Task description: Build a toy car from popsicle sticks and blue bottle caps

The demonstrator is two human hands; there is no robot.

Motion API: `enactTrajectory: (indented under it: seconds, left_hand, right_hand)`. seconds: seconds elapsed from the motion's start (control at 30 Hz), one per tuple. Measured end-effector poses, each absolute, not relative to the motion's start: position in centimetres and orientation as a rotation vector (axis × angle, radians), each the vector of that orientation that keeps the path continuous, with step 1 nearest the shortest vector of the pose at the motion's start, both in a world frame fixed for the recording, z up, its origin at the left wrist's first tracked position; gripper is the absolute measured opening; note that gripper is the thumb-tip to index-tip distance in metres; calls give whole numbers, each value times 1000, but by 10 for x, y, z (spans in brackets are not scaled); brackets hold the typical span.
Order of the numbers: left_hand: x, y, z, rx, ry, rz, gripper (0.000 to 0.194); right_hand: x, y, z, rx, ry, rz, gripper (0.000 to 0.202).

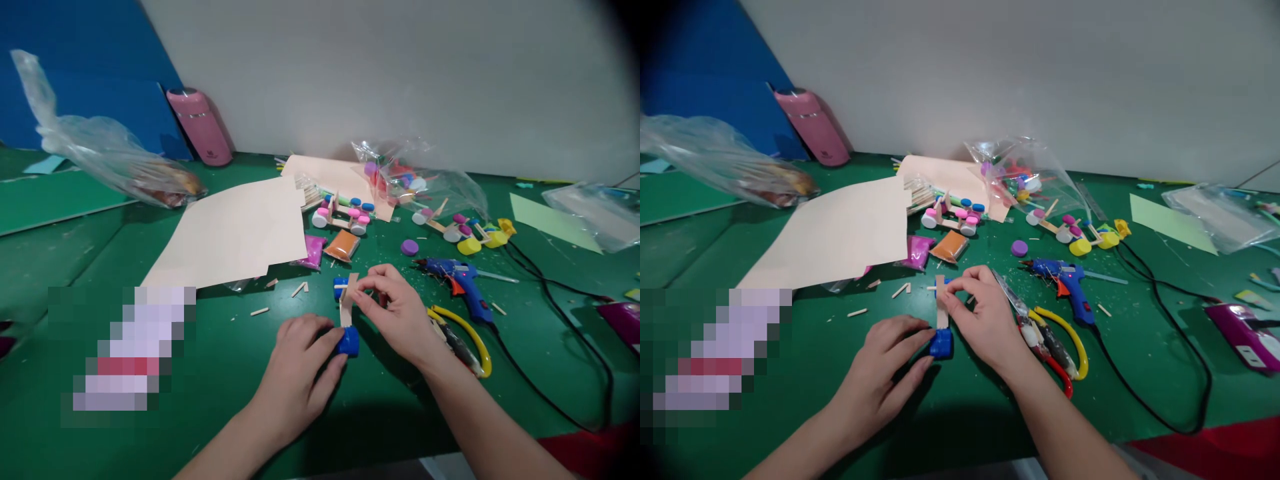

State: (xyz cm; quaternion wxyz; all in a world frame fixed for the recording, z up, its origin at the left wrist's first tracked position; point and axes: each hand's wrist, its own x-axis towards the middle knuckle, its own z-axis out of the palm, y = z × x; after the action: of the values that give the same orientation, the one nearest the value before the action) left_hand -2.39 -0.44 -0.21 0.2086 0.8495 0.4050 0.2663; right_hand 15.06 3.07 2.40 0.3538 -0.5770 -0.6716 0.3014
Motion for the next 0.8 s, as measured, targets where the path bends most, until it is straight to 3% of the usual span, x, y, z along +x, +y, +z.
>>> enactTrajectory:
  seconds: [0.3,0.8]
  left_hand:
    - [-22,-4,-7,2321,1177,788,19]
    - [-24,11,4,2047,1270,742,16]
  right_hand:
    - [151,33,30,-1510,-1672,864,13]
    - [145,30,25,-1469,-1776,574,11]
